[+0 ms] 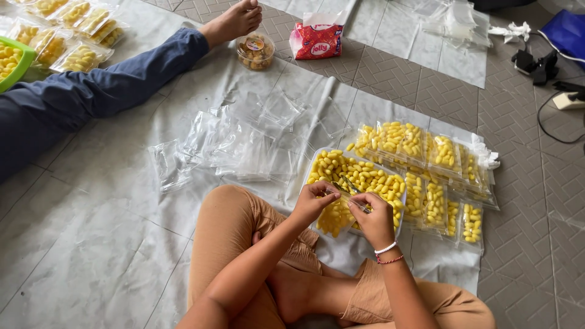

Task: Packaging small yellow snacks into plastic bags using tongs

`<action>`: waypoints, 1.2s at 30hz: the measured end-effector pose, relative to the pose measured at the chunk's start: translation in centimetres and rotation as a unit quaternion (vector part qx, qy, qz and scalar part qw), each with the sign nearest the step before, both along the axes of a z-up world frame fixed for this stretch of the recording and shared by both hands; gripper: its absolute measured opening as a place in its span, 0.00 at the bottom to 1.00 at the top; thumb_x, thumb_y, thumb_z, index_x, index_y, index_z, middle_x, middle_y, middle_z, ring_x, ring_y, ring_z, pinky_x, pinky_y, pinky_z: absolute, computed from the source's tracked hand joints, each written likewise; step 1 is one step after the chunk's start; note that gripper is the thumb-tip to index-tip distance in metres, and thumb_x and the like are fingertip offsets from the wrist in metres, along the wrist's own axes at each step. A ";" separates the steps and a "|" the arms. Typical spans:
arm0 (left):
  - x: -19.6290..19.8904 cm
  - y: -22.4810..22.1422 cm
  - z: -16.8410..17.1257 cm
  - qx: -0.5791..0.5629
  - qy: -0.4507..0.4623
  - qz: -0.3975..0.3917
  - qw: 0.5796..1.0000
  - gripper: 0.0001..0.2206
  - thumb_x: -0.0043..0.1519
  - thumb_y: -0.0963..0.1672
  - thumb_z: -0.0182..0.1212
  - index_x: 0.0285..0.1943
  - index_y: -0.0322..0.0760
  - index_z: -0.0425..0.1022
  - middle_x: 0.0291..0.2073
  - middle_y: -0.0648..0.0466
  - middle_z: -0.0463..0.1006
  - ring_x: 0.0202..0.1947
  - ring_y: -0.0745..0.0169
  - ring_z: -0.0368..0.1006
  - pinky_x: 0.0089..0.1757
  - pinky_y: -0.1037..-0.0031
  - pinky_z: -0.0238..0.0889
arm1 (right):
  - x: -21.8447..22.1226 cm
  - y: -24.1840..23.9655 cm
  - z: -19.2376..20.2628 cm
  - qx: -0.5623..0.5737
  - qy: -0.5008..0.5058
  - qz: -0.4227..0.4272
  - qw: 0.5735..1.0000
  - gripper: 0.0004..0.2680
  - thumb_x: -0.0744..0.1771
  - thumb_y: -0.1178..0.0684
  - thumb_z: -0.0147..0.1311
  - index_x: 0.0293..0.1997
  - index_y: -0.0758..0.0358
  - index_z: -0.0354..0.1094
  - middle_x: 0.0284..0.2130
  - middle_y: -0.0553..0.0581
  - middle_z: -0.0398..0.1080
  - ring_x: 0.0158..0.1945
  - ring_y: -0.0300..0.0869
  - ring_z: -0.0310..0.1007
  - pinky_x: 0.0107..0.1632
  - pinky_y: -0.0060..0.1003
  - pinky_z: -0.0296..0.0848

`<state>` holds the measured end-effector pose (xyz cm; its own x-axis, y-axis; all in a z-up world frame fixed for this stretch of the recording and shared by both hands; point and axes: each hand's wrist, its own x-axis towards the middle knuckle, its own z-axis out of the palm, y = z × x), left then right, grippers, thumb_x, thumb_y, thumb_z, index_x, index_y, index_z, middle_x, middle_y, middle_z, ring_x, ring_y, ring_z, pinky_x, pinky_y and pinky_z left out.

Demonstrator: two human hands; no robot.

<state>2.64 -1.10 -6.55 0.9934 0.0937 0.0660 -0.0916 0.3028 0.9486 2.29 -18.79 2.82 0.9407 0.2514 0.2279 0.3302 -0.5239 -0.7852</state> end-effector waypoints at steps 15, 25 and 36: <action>-0.6 0.1 3.1 -0.080 0.026 -0.082 0.993 0.07 0.58 0.41 0.72 0.42 0.35 0.83 0.34 0.54 0.80 0.35 0.73 0.73 0.40 0.83 0.70 | 0.7 -0.2 -0.7 0.025 -0.035 0.005 0.999 0.02 0.63 0.61 0.63 0.30 0.61 0.78 0.23 0.56 0.73 0.31 0.42 0.74 0.42 0.38 0.71; 0.3 0.0 1.4 -0.077 0.004 -0.048 0.996 0.05 0.55 0.40 0.70 0.39 0.36 0.83 0.31 0.55 0.80 0.35 0.71 0.73 0.44 0.77 0.68 | 1.8 -0.3 -1.9 -0.006 0.020 0.022 1.000 0.01 0.63 0.59 0.65 0.31 0.61 0.78 0.23 0.56 0.74 0.32 0.42 0.75 0.43 0.37 0.72; -1.3 0.2 5.4 -0.106 0.020 -0.074 0.991 0.08 0.55 0.40 0.69 0.43 0.36 0.83 0.34 0.55 0.82 0.36 0.73 0.74 0.46 0.78 0.69 | 1.3 -0.5 -0.3 -0.022 -0.053 0.028 0.998 0.01 0.62 0.58 0.67 0.30 0.59 0.79 0.23 0.57 0.73 0.32 0.45 0.76 0.41 0.37 0.73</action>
<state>1.39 -0.85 -1.19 0.9987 -0.0464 0.0216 0.0047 0.5039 0.8637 3.63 -19.26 2.53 0.8962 0.3148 0.3127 0.4397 -0.5358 -0.7208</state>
